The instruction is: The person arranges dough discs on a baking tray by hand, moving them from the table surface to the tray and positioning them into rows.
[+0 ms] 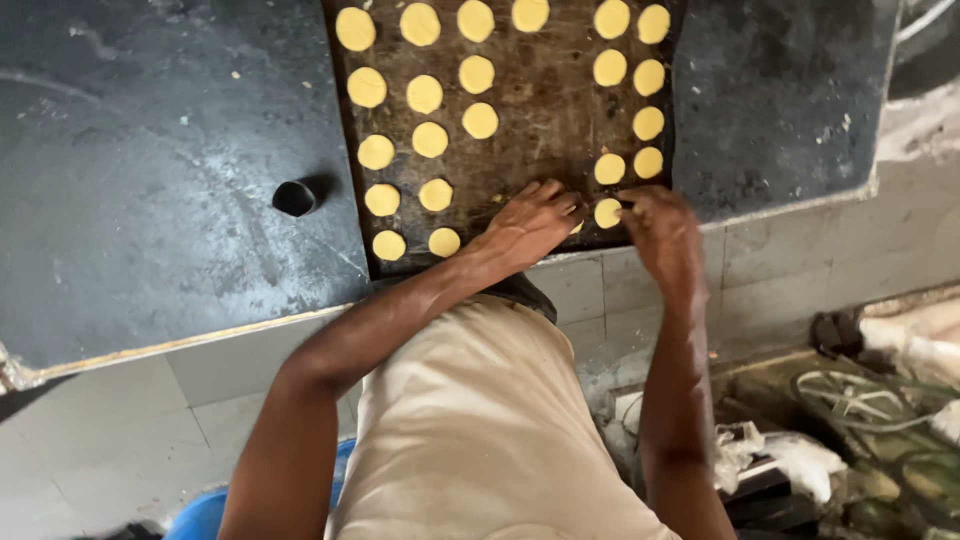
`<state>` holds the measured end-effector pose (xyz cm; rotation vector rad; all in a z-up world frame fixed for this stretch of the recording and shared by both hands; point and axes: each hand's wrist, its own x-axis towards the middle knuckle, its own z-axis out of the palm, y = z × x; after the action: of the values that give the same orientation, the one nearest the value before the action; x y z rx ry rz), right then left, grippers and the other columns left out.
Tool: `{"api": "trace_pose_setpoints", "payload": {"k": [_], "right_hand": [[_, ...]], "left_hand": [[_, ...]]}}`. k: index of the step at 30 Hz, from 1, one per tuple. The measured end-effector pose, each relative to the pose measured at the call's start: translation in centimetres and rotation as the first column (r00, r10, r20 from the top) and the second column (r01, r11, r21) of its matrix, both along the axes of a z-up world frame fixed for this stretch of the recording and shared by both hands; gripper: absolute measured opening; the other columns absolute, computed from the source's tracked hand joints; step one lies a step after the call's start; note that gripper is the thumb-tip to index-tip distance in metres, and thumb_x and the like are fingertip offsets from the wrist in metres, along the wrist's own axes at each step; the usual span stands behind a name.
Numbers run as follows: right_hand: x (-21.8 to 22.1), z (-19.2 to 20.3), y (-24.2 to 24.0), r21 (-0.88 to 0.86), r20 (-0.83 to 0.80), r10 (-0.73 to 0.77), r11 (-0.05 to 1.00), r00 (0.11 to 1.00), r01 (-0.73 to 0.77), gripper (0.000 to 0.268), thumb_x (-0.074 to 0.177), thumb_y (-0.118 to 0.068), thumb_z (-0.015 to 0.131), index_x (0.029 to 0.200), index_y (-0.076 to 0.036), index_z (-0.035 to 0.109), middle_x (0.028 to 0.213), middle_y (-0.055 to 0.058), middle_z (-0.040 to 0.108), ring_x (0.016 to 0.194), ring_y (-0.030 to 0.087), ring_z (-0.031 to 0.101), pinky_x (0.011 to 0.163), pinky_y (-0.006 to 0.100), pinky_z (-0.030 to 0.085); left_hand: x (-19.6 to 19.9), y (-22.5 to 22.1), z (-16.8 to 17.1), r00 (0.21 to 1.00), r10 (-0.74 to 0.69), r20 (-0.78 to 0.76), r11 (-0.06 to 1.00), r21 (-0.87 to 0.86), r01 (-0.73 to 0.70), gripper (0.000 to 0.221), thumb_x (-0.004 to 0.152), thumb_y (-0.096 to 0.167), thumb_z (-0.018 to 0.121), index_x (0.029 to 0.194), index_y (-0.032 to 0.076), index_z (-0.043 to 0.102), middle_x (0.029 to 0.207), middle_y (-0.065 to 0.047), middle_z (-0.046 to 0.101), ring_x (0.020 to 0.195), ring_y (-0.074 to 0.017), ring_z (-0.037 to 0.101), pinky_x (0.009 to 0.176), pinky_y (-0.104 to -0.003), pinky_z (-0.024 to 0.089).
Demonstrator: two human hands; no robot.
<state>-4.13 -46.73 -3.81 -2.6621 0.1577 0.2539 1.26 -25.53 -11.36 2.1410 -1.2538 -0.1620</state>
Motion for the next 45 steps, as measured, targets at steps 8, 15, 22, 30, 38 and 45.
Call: {"api": "trace_pose_setpoints", "payload": {"k": [8, 15, 22, 30, 38, 45], "right_hand": [[-1.0, -0.1, 2.4, 0.025, 0.158, -0.045, 0.999, 0.986, 0.042, 0.030, 0.082, -0.005, 0.086, 0.109, -0.001, 0.072, 0.107, 0.017, 0.066, 0.095, 0.038, 0.065, 0.081, 0.047, 0.053], [-1.0, -0.5, 1.9, 0.207, -0.088, -0.200, 0.955, 0.976, 0.215, 0.022, 0.092, -0.012, 0.084, 0.102, -0.001, 0.067, 0.096, 0.015, 0.075, 0.081, 0.026, 0.072, 0.070, 0.041, 0.055], [0.1, -3.5, 6.3, 0.361, -0.012, -0.003, 0.932, 1.000, 0.007, 0.024, 0.090, -0.018, 0.077, 0.113, -0.009, 0.073, 0.109, 0.012, 0.077, 0.097, 0.023, 0.075, 0.080, 0.035, 0.064], [-0.2, -3.7, 12.3, 0.447, -0.112, 0.009, 0.894, 0.994, 0.042, 0.029, 0.089, -0.018, 0.082, 0.114, -0.008, 0.074, 0.113, 0.012, 0.077, 0.103, 0.024, 0.074, 0.091, 0.040, 0.060], [-0.5, -2.4, 12.6, 0.196, 0.150, 0.109, 0.971, 0.983, -0.138, 0.044, 0.082, -0.023, 0.084, 0.120, -0.007, 0.072, 0.111, 0.014, 0.070, 0.103, 0.034, 0.066, 0.088, 0.046, 0.055], [-1.3, -4.0, 14.0, 0.063, 0.163, 0.180, 0.979, 0.970, -0.192, 0.049, 0.084, -0.029, 0.081, 0.127, -0.009, 0.069, 0.116, 0.014, 0.064, 0.109, 0.037, 0.061, 0.093, 0.051, 0.053]], "left_hand": [[-0.2, -0.7, -0.2, 0.995, -0.030, -0.090, 0.998, 0.049, 0.035, 0.029, 0.084, 0.004, 0.067, 0.112, -0.002, 0.071, 0.128, -0.025, 0.059, 0.115, -0.0395, 0.058, 0.096, -0.050, 0.050], [2.7, 6.2, 1.6, 0.886, 0.197, -0.421, 0.980, 0.051, -0.194, 0.024, 0.084, 0.011, 0.076, 0.108, 0.007, 0.072, 0.103, -0.016, 0.074, 0.096, -0.0323, 0.072, 0.083, -0.044, 0.059], [5.8, 9.6, 3.8, 0.847, 0.413, -0.334, 0.909, 0.101, -0.404, 0.022, 0.087, 0.009, 0.076, 0.107, 0.004, 0.070, 0.096, -0.020, 0.074, 0.086, -0.0389, 0.073, 0.074, -0.049, 0.055], [5.2, 9.3, 3.6, 0.907, 0.388, -0.166, 0.922, 0.069, -0.382, 0.028, 0.085, 0.011, 0.078, 0.112, 0.005, 0.072, 0.106, -0.016, 0.069, 0.094, -0.0362, 0.071, 0.073, -0.047, 0.058], [5.0, 9.9, 3.2, 0.936, 0.319, -0.150, 0.947, 0.084, -0.310, 0.052, 0.073, 0.018, 0.087, 0.120, 0.004, 0.070, 0.116, -0.014, 0.063, 0.105, -0.0347, 0.063, 0.084, -0.048, 0.054], [4.7, 9.8, 3.7, 0.946, 0.295, -0.131, 0.954, 0.085, -0.286, 0.059, 0.073, 0.016, 0.087, 0.127, 0.001, 0.068, 0.119, -0.015, 0.062, 0.105, -0.0345, 0.061, 0.087, -0.047, 0.053]]}}
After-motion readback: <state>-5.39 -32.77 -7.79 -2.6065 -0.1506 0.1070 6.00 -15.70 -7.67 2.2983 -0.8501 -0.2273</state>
